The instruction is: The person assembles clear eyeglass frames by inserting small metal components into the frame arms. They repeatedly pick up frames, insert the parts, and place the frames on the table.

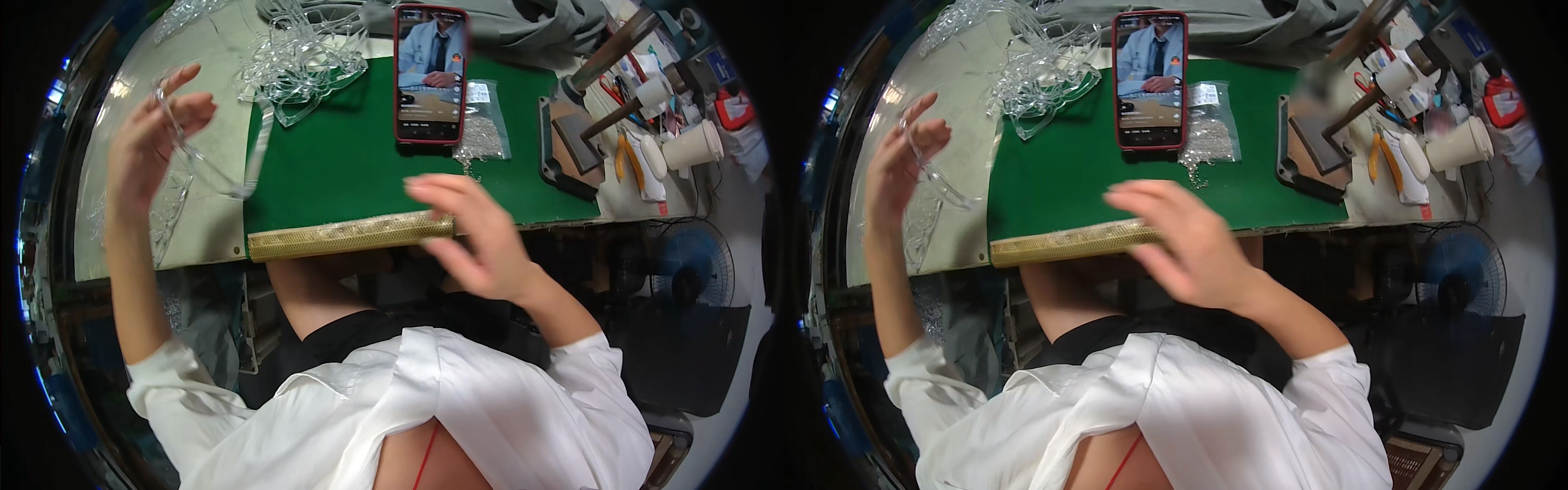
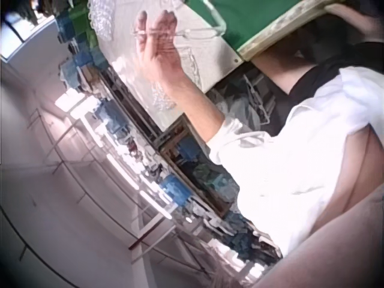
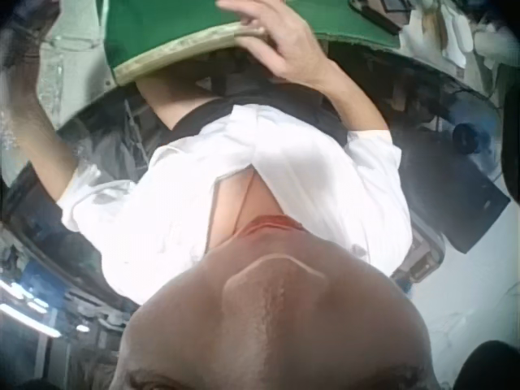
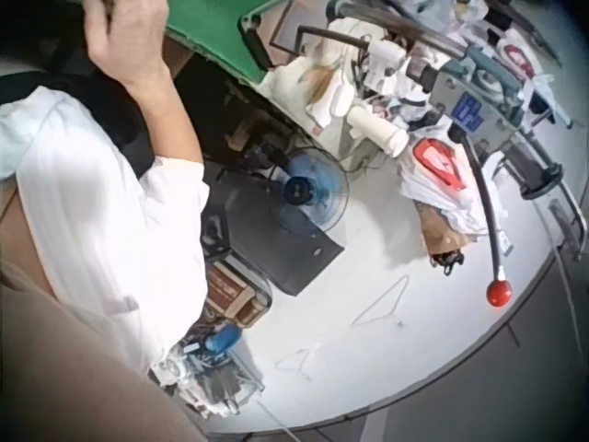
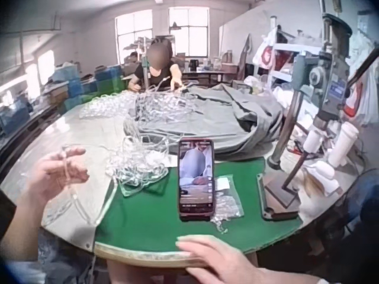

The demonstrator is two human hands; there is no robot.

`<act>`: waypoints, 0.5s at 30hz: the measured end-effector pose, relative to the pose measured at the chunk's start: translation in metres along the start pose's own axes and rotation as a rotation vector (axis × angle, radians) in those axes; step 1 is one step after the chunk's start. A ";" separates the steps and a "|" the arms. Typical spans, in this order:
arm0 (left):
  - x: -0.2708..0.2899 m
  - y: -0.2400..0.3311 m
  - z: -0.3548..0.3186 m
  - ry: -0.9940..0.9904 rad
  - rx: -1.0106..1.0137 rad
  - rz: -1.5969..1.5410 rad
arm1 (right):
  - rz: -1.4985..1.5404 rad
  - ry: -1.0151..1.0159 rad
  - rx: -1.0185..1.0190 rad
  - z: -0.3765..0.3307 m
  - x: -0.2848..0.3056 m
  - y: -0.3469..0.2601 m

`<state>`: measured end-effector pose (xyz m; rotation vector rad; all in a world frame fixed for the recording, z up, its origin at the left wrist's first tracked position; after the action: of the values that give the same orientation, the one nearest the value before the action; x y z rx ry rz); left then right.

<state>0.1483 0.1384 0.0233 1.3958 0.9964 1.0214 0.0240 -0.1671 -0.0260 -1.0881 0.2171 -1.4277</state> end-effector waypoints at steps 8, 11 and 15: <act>-0.131 0.002 -0.088 -0.255 -0.210 -0.707 | -0.132 -0.232 0.107 0.018 -0.083 -0.004; -0.141 0.010 -0.096 -0.331 -0.282 -0.717 | 0.045 -0.155 0.087 0.009 -0.077 -0.012; -0.146 0.007 -0.095 -0.049 -0.330 -0.224 | -0.016 0.203 -0.024 -0.002 0.006 0.001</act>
<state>0.0169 0.0239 0.0274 1.0097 0.8796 0.9310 0.0247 -0.1731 -0.0245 -0.9653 0.3722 -1.5542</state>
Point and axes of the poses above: each hand's wrist, its own z-axis towards the middle knuckle, its own x-axis out of the back of the hand, y = z × x, the point moved 9 cm from there along z, towards the middle knuckle, and after that the axes turned 8 degrees about x, right-handed, at the moved point
